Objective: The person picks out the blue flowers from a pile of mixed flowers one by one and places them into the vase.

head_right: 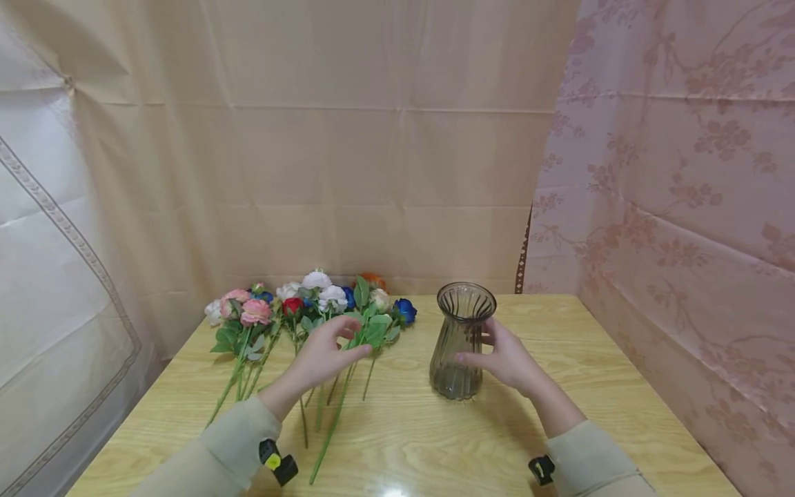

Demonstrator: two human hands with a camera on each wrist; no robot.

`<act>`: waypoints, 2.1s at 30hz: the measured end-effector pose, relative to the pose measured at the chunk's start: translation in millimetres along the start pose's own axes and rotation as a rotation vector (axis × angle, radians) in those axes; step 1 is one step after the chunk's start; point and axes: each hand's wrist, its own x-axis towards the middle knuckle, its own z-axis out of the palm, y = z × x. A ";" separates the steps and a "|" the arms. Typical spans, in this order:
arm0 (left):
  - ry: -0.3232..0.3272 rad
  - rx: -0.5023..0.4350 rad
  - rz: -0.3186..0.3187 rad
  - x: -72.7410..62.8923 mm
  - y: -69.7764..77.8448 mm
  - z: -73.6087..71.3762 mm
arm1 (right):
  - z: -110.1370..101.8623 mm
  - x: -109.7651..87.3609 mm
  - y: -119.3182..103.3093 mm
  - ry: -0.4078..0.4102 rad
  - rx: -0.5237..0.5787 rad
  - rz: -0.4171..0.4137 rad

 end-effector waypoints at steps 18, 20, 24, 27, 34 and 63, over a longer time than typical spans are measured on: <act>-0.007 0.011 0.016 26.1 35.8 -5.7 | 1.2 0.6 1.4 0.006 0.009 -0.016; -0.009 0.016 0.010 27.7 38.7 -5.3 | 1.1 0.7 1.7 0.007 0.007 -0.015; -0.014 0.048 0.002 30.3 43.1 -4.3 | 1.0 0.1 1.0 0.006 0.010 -0.012; -0.020 0.074 -0.003 32.5 43.7 -3.3 | 1.0 0.0 0.2 0.005 0.014 -0.013; -0.056 0.122 -0.012 36.7 39.0 1.3 | 1.1 0.4 0.1 0.003 0.010 -0.016; -0.329 0.263 -0.149 22.5 -15.8 50.9 | 1.3 1.6 3.7 0.011 -0.007 -0.004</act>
